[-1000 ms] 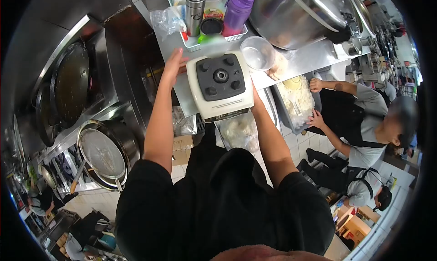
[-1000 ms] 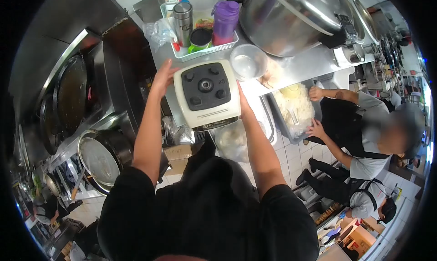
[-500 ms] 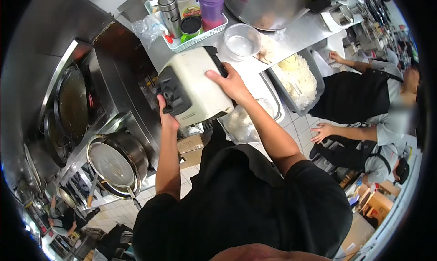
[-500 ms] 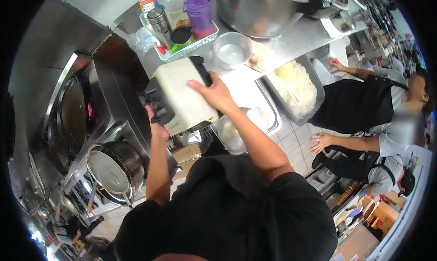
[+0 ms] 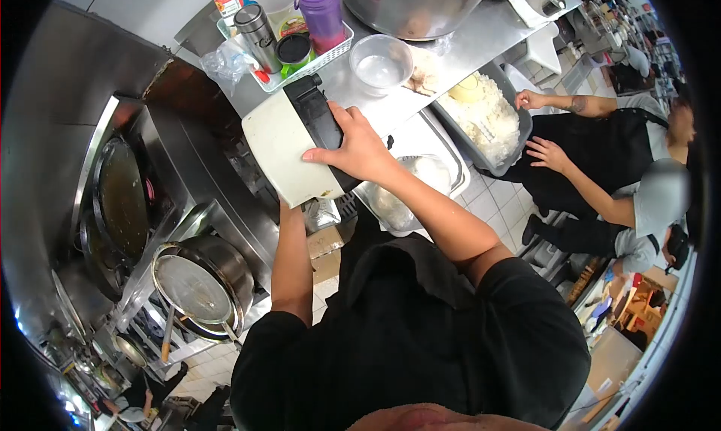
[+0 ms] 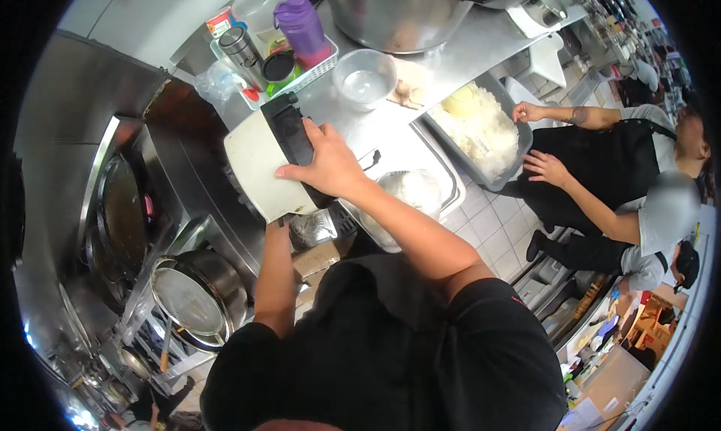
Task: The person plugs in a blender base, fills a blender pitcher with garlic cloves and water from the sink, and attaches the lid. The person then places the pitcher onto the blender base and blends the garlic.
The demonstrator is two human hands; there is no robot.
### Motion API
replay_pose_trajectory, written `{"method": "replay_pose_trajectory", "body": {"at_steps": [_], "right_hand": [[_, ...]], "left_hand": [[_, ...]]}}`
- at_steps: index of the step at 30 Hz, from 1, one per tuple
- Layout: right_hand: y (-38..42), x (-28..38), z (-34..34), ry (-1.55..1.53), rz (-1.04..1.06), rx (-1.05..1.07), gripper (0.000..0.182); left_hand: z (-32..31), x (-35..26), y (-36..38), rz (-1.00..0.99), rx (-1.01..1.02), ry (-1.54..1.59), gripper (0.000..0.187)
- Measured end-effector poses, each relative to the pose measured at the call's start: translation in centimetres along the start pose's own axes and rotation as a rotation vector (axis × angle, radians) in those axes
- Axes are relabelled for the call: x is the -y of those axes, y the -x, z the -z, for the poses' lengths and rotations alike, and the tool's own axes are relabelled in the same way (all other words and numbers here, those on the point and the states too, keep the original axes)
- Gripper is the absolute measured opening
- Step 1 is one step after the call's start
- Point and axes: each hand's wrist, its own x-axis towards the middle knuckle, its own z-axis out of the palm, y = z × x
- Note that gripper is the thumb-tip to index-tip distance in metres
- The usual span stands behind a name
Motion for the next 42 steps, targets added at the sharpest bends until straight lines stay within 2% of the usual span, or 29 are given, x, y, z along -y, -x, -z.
{"method": "replay_pose_trajectory", "body": {"at_steps": [2,3,6,7,9,14,17,20,22,23,24,26,27,28,31,34,37,40,42], "right_hand": [[-0.7,-1.5,-0.1,-0.068,-0.080,0.021,0.107],[-1.0,-2.2,-0.1,-0.131,-0.086,0.011,0.106],[-1.5,-2.6,0.1,-0.214,-0.084,0.003,0.105],[-1.6,-3.0,-0.5,-0.196,-0.076,-0.012,0.104],[-1.6,-2.4,-1.0,-0.146,-0.092,-0.049,0.103],[-1.6,-1.4,-1.5,-0.156,-0.153,-0.070,0.099],[-1.4,-1.0,-1.9,-0.080,-0.101,-0.092,0.094],[-1.8,-1.4,-1.7,-0.129,-0.108,-0.074,0.093],[-1.7,-2.4,-2.2,-0.159,-0.059,-0.143,0.081],[-1.8,-2.7,-2.4,-0.173,-0.031,-0.175,0.075],[-2.1,-3.2,-1.9,-0.250,-0.115,-0.098,0.068],[-2.7,-4.5,-0.3,-0.407,-0.280,0.056,0.055],[-2.6,-4.8,-0.3,-0.324,-0.147,-0.050,0.034],[-3.0,-4.8,0.0,-0.210,-0.083,-0.003,0.031],[-4.7,-1.6,3.4,0.102,0.080,0.080,0.020],[-8.1,0.5,5.3,0.099,0.071,0.001,0.021],[-9.2,-1.0,5.8,0.100,0.097,-0.130,0.021],[-8.1,-6.7,4.0,0.004,0.035,-0.277,0.021],[-6.6,-9.0,2.9,0.006,-0.058,-0.212,0.023]], "left_hand": [[0.6,-0.5,-0.4,-0.020,-0.074,-0.069,0.059],[-1.1,-1.6,0.2,-0.014,-0.148,-0.158,0.057],[-3.1,-2.7,0.7,-0.145,-0.220,-0.252,0.055],[-3.4,-2.3,0.3,-0.179,-0.293,-0.084,0.052],[-2.2,-2.3,-0.3,-0.191,-0.308,-0.108,0.051],[-4.9,-3.3,1.3,-0.168,-0.457,-0.347,0.050],[-4.5,-5.1,2.8,-0.051,-0.545,-0.114,0.047],[-6.9,-9.6,5.0,0.001,-0.274,-0.046,0.053],[-14.3,-11.0,6.3,-0.396,-0.480,-0.762,0.054],[-15.8,-11.4,5.9,-0.533,-0.391,-0.982,0.059],[-18.4,-11.9,6.0,-0.652,-0.264,-1.418,0.065],[-20.9,-10.6,4.5,-0.686,-0.100,-1.717,0.081],[-22.3,-9.7,4.6,-0.604,-0.176,-1.931,0.082],[-23.4,-9.2,4.8,-0.515,-0.257,-2.138,0.084],[-22.9,-9.4,4.9,-0.508,-0.231,-2.104,0.086],[-22.8,-9.1,5.3,-0.532,-0.240,-2.115,0.087],[-22.7,-9.1,4.8,-0.515,-0.284,-2.113,0.087],[-22.7,-9.0,4.7,-0.547,-0.276,-2.095,0.086],[-22.6,-9.2,4.8,-0.567,-0.247,-2.107,0.086]]}}
